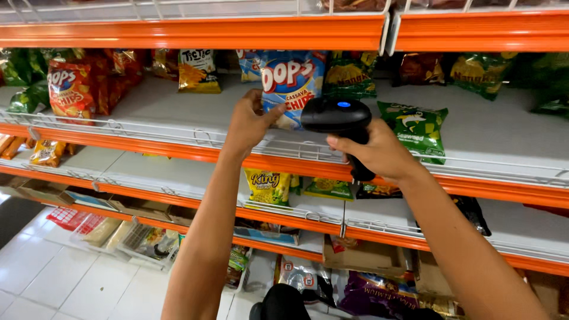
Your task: The person scans snack bags using a handheld barcode scanner and places them onto store shelves by hand.
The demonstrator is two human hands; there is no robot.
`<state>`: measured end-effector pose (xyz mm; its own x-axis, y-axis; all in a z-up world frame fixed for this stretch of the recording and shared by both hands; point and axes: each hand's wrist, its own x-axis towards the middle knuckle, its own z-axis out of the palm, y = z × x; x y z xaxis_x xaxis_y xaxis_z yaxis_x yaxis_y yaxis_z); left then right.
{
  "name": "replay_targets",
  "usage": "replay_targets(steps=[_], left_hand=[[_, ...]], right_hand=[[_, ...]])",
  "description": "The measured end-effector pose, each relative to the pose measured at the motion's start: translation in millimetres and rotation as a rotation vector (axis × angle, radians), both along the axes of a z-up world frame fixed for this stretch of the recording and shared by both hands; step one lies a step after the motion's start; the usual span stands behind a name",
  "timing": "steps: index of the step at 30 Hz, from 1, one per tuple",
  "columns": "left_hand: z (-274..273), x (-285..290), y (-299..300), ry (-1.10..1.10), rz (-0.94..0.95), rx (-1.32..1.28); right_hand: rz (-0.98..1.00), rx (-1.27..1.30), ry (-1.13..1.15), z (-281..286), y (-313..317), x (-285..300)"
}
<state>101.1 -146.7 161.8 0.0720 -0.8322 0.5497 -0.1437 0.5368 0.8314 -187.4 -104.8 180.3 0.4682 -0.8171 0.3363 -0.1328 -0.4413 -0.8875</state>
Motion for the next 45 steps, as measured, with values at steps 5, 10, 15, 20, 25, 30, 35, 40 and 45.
replay_targets(steps=[5, 10, 15, 20, 25, 30, 35, 40, 45], left_hand=[[-12.5, 17.4, -50.6, -0.33, 0.318, 0.075], [-24.3, 36.6, -96.9, -0.744, 0.531, 0.015], [-18.1, 41.4, -117.2, -0.636, 0.41, 0.328], [-17.6, 39.4, -131.1, -0.664, 0.353, 0.256], [-17.7, 41.3, -131.6, -0.682, 0.426, 0.198], [-10.1, 36.9, -117.5, -0.614, 0.419, 0.185], [-11.1, 30.5, -107.1, -0.529, 0.408, 0.193], [-16.6, 33.7, -115.1, -0.594, 0.424, 0.141], [-15.5, 28.8, -100.2, -0.689, 0.587, 0.041]], right_hand=[[0.018, 0.025, -0.091, 2.5, -16.0, 7.2], [-0.06, 0.011, -0.004, -1.3, -16.3, 10.6], [-0.058, 0.03, -0.037, -1.8, -15.1, 12.0], [-0.038, 0.012, -0.028, 0.5, -15.4, 13.3], [-0.041, 0.001, -0.027, 1.4, -15.6, 13.8], [-0.022, -0.028, -0.001, -1.0, -16.2, 12.9], [-0.049, -0.006, 0.015, -1.1, -15.1, 14.4], [-0.071, 0.001, 0.018, 1.3, -14.7, 14.3], [-0.111, -0.014, 0.012, -0.9, -12.0, 16.2]])
